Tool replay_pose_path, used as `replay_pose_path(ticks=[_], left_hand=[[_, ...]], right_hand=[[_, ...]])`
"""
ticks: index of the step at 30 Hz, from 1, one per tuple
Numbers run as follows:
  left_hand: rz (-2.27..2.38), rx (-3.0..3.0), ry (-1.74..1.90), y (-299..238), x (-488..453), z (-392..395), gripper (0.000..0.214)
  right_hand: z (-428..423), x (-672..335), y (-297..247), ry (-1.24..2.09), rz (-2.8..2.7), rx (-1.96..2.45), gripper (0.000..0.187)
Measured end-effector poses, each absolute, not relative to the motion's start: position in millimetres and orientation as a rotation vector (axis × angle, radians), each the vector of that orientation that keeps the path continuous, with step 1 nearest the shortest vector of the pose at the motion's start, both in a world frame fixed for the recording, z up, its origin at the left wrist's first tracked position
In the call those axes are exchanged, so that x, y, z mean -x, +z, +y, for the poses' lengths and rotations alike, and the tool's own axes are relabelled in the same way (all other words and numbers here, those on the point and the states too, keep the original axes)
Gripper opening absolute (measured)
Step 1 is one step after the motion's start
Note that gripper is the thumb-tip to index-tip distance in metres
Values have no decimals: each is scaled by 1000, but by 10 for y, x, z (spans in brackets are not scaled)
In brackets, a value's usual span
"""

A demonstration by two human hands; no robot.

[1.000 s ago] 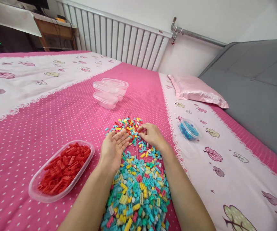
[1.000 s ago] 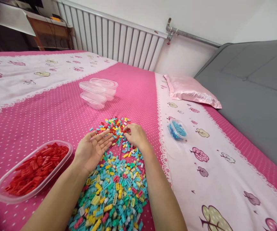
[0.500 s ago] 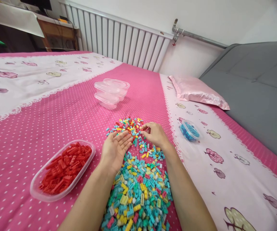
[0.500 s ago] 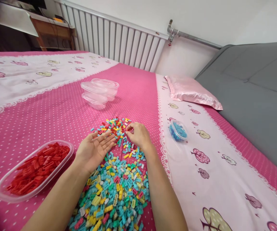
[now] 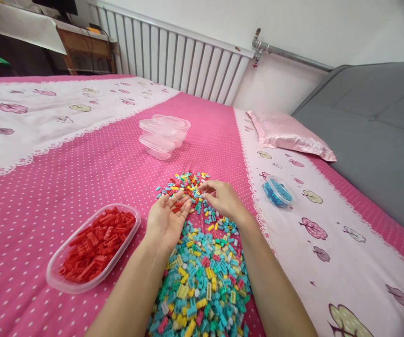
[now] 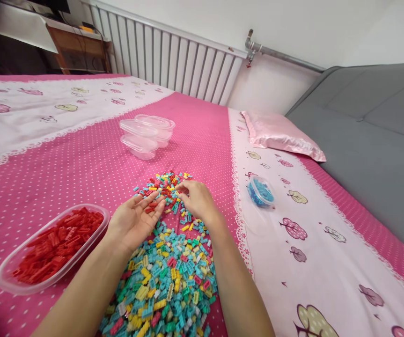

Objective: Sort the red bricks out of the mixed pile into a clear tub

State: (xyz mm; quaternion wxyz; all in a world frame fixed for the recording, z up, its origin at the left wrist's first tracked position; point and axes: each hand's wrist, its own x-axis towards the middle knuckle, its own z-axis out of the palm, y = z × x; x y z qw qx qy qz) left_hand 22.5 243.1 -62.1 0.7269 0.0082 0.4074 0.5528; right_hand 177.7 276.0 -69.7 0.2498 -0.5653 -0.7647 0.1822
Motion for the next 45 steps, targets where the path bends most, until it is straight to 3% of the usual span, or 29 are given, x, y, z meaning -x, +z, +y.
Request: replay_pose_path(ticks=[11,20,34,41,45], left_hand=[[903,-36,1306,-659,-199,2437,26],[887,-75,1368,-656,-197,2430,27],[907,-96,1311,-651,-218,2428,32],[818,-56,1196,-637,-227,2419,37],[838,-27,1241,-635,-216,2431,36]], right_hand=[[2694,-1833,-686,533,-2170,1952,5],[2753,-1673,-794,427,-2264,1669,20],[2734,-1689,-738,411,-2096,1792,8],[2711,-1654,-611,571,-1891,1323,20],[2817,-1725,-747,433,-1770,1427,22]])
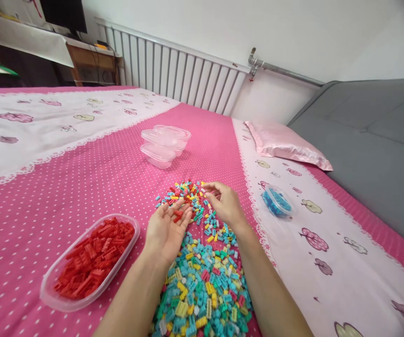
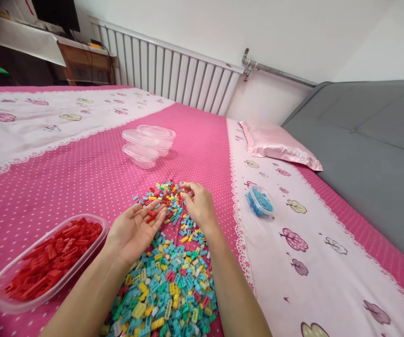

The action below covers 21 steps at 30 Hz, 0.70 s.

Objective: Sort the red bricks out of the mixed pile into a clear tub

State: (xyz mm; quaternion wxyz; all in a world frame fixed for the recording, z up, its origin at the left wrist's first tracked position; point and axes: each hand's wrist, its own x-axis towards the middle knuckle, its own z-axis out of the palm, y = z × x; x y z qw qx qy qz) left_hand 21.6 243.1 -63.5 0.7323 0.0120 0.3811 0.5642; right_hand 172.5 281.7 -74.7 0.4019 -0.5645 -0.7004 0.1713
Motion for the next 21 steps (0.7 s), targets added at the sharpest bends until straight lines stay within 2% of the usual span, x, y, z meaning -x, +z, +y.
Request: replay_pose_path(ticks=[7,11,21], left_hand=[[882,-44,1291,-636,-207,2437,34],[883,-38,1284,-647,-210,2442,33],[881,-19,1290,-643,-208,2435,32]], right_hand=[[2934,-1759,-1053,321,-2136,1478,38],[2930,-1757,-1094,328,-2182,1503,41],[2950,-1746,-1124,278,-2047,1629,16]])
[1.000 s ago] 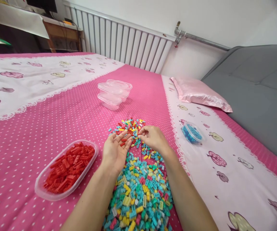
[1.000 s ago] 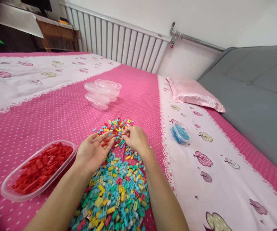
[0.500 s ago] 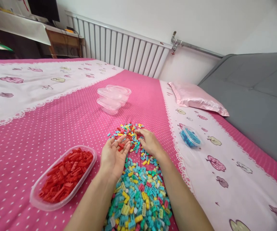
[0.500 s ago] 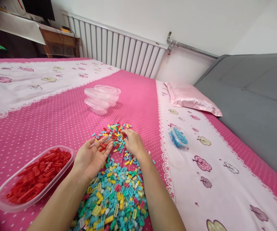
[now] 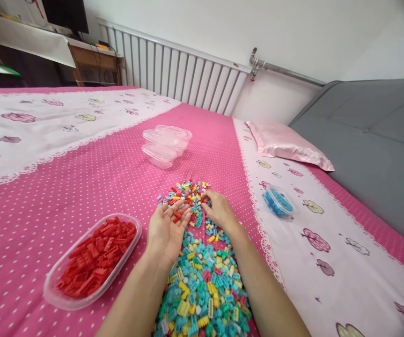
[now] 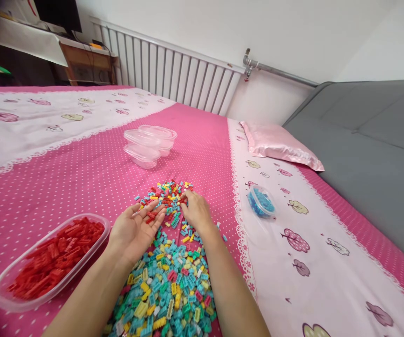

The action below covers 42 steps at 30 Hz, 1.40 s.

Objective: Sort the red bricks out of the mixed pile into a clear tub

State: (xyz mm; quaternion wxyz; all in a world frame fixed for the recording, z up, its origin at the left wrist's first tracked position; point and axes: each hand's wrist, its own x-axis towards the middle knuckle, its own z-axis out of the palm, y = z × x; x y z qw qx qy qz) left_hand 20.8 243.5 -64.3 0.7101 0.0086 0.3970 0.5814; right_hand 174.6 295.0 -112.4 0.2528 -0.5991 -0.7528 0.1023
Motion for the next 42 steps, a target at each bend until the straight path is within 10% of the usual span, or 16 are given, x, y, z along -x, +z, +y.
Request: replay_pose_path(ticks=[33,42], left_hand=[[889,-33,1282,-640,-214,2424,32],[823,-22,1187,-622,-232,2413,33]], right_hand=[[2941,-1714,-1041,187,-1870,1560,12],[2733,-1608,-647,625,-1810,1240,20]])
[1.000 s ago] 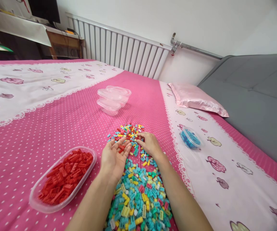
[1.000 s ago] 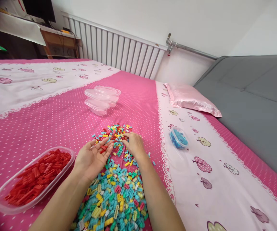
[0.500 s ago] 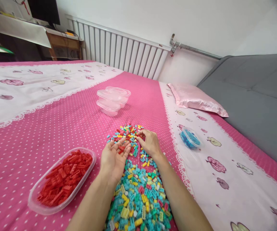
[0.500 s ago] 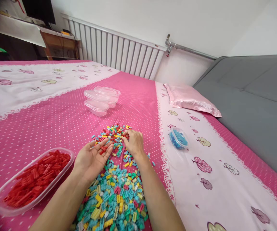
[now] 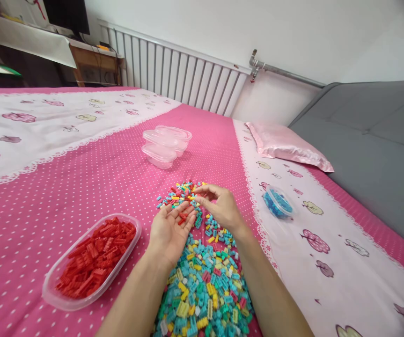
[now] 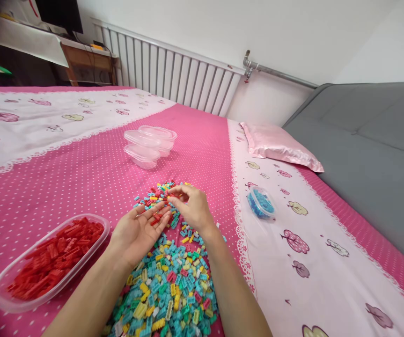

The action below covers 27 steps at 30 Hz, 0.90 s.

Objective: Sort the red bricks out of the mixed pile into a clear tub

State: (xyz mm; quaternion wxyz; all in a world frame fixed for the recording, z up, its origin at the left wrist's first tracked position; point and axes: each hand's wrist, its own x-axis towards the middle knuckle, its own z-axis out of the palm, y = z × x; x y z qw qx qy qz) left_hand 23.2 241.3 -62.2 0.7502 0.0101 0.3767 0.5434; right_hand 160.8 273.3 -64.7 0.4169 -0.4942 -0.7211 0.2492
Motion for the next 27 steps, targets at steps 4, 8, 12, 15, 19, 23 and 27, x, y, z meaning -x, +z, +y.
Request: replay_pose_path(ticks=[4,8,12,15,19,23,27], left_hand=[[809,26,1189,-615,-239,2415,29],[854,37,1248,-620,-240,2414,27],[852,-6,1286,-644,-238,2417,24],[857,-17,1306,-657,-235,2420,23],[863,-7,1308,-661,-232,2422,23],[862,-8,1308,-661,-231,2423,23],[864,-11,1317,-662,-232,2418,22]], right_hand=[[2704,-1636,-575,730,-1861,1130,23],[2841,-1737,-787,398,-1854,1365,22],[2955,-1745,-1049,272,-2050,1461,25],[2980,-1718,-1143,238,-2121,1454,21],[2979,-1716,-1163,230,-2105,1509,18],[2973,-1714,-1162,233,-2082,1559,13],[2966,-1698,-1159,206,-2074,1574,10]])
